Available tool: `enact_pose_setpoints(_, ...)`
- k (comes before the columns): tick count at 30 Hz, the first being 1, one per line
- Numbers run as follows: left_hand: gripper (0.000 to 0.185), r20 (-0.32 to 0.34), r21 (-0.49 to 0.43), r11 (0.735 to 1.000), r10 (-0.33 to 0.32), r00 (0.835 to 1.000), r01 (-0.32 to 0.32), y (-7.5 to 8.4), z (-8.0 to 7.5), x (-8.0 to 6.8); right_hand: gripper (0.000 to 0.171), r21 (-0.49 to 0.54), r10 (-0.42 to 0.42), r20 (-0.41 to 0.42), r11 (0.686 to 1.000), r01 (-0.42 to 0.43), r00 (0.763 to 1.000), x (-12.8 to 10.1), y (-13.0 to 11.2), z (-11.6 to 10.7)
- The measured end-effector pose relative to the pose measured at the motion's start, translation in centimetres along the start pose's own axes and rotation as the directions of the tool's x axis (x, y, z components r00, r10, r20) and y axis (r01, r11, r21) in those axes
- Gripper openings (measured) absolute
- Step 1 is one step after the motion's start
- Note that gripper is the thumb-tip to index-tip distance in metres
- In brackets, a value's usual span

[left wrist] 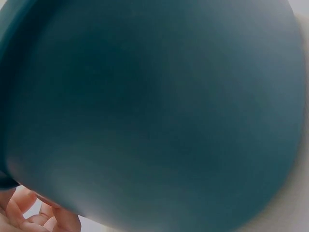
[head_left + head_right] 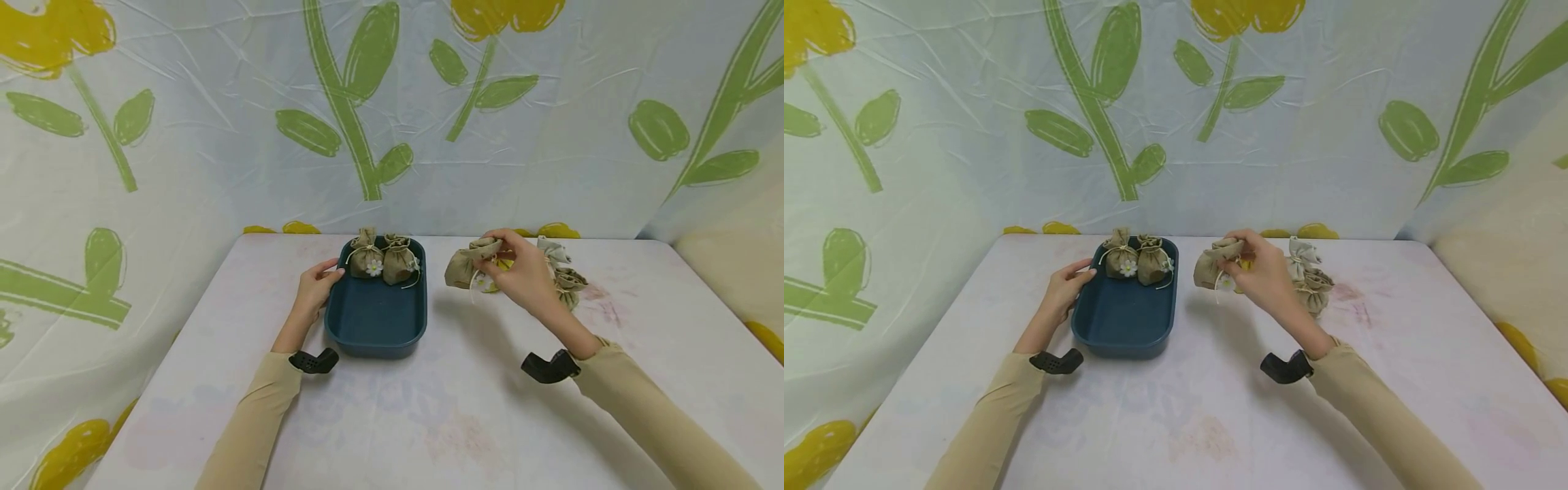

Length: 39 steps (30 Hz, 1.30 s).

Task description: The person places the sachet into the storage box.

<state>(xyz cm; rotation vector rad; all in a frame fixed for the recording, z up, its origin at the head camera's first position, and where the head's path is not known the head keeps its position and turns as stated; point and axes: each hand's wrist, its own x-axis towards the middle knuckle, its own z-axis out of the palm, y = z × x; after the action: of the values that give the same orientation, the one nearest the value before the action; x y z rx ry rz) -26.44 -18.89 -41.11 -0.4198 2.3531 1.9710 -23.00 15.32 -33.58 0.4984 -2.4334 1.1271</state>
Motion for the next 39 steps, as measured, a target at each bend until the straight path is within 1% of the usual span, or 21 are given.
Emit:
enact_pose_setpoints(2,0.043,-0.001,-0.003,1.0,-0.005,1.0,0.005,0.0,-0.1,0.0,0.037,0.011,-0.006,0.001,1.0,0.006,1.0,0.4,-0.7,0.2)
enact_pose_setpoints(7,0.042,0.002,-0.008,1.0,-0.009,1.0,0.009,-0.1,0.0,0.0,0.034,0.062,-0.056,-0.003,0.996,0.057,0.998,1.2,-1.9,1.1)
enact_pose_setpoints(16,0.043,0.005,-0.022,1.0,0.001,1.0,-0.001,-0.1,0.0,0.2,0.035,0.142,-0.109,0.057,0.985,0.1,0.992,2.6,-3.5,3.3)
enact_pose_setpoints(24,0.042,0.006,-0.031,0.999,-0.007,1.0,0.007,-0.2,0.0,0.3,0.036,0.183,-0.116,0.119,0.979,0.093,0.986,3.6,-4.6,5.7)
enact_pose_setpoints(28,0.042,0.008,-0.029,1.0,-0.007,1.0,0.007,0.0,0.0,0.1,0.036,0.195,-0.115,0.156,0.977,0.084,0.981,4.0,-4.9,7.0)
enact_pose_setpoints(39,0.042,0.008,-0.027,1.0,-0.005,1.0,0.005,0.1,-0.1,-0.1,0.04,0.189,-0.102,0.239,0.98,0.056,0.966,4.9,-5.5,9.9)
